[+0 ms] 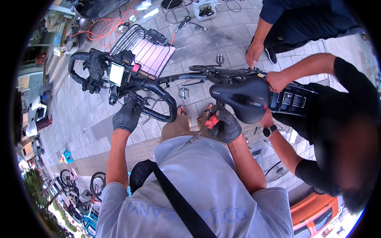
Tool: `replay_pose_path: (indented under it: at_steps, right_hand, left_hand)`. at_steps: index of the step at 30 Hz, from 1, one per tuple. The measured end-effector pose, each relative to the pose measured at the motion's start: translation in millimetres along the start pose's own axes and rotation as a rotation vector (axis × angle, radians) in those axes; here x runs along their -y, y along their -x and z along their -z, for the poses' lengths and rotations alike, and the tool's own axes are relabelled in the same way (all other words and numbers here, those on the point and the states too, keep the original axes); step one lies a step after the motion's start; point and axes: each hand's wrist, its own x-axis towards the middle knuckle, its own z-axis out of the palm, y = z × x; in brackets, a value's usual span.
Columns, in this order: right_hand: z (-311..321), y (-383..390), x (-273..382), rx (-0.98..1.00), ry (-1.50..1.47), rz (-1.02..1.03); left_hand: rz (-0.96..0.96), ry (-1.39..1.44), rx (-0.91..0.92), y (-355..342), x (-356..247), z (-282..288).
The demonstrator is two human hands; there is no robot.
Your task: The person uses a red screwdriver to tighten bolts on the handlebars of an electric bicycle. They adjust the handlebar position and secure the stem while standing on a sidewalk.
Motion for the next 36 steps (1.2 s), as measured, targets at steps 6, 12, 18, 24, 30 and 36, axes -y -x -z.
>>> replay_pose_path:
  at_steps: [6, 12, 18, 24, 30, 36]
  right_hand:
    - [-24.6, -35.1, 11.9, -0.135, 0.030, -0.043]
    - [-42.5, -72.3, 12.3, -0.092, 0.028, -0.098]
    - [-52.4, -99.5, 13.9, -0.082, 0.066, -0.097]
    - [-50.6, -114.4, 16.5, -0.102, -0.016, -0.161]
    - [-46.4, -120.3, 33.2, -0.070, 0.092, -0.215]
    - [-40.8, -124.8, 48.7, -0.063, 0.172, -0.219]
  left_hand:
    - [0.299, 0.447, -0.378, 2.7, 8.4, -40.5]
    - [0.405, 0.590, -0.247, -23.0, 24.2, -70.7]
    - [0.424, 0.441, -0.183, -29.5, 14.3, -55.4]
    - [0.532, 0.428, -0.168, -35.7, 0.4, -49.7]
    - [0.567, 0.507, -0.307, -41.8, 13.2, -83.0]
    - [0.515, 0.751, -0.294, -48.5, 21.7, -96.5]
